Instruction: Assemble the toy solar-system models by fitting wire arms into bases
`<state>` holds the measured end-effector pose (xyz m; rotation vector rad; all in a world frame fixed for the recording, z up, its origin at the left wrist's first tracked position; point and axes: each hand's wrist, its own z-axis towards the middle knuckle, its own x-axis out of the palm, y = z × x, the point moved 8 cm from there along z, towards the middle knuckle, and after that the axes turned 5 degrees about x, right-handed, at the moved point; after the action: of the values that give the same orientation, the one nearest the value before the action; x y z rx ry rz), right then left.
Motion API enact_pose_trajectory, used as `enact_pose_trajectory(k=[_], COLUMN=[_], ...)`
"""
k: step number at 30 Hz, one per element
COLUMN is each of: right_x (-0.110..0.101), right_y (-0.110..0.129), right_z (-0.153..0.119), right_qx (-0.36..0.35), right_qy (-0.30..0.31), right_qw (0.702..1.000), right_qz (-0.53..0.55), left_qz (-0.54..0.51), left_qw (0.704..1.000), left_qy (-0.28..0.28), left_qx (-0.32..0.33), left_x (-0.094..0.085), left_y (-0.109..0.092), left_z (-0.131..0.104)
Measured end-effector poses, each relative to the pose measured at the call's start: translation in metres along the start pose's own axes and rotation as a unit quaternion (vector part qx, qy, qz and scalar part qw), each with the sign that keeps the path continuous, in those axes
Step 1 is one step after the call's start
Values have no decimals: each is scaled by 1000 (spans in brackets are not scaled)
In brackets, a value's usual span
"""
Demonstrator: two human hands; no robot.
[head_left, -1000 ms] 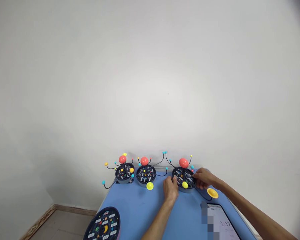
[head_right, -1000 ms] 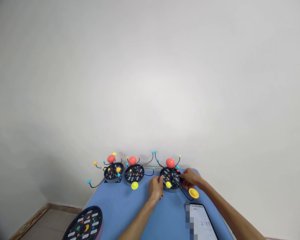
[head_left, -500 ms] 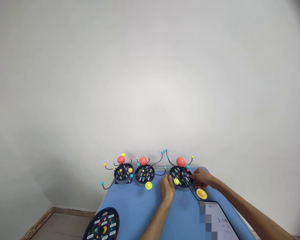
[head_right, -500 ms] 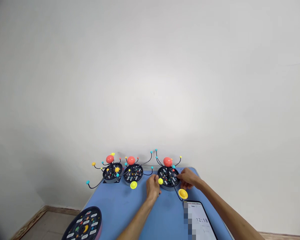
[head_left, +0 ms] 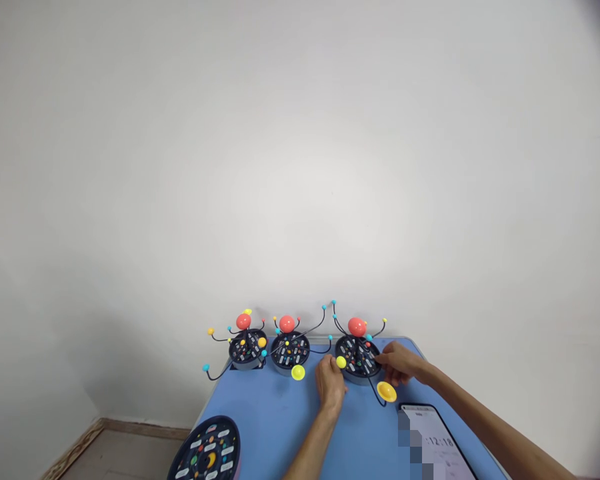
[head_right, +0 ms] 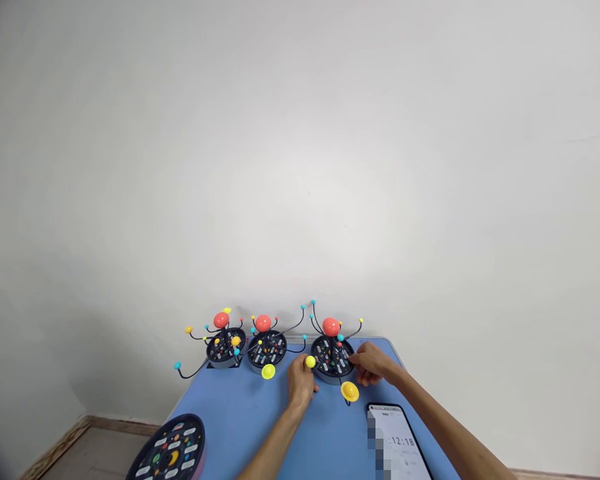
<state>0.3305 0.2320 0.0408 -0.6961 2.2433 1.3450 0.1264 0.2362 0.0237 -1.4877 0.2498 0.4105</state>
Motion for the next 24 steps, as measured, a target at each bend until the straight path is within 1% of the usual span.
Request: enact_pose_trajectory(k=[9, 15, 24], right_x=[9, 17, 23], right_y=[13, 18, 25], right_z=[-15, -20, -29], right_qx=[-13, -14, -12], right_qy=[7, 18, 23], right_qw=[1000, 1000, 1000], right_qz=[10, 4, 1], left_qz=[0, -5, -37], left_qw=[1000, 1000, 999], left_qy=[1, -5, -4], left_qx=[-21, -24, -37], left_x=[-10, -14, -21], left_y=[4, 8, 11], left_z=[-4, -6, -10])
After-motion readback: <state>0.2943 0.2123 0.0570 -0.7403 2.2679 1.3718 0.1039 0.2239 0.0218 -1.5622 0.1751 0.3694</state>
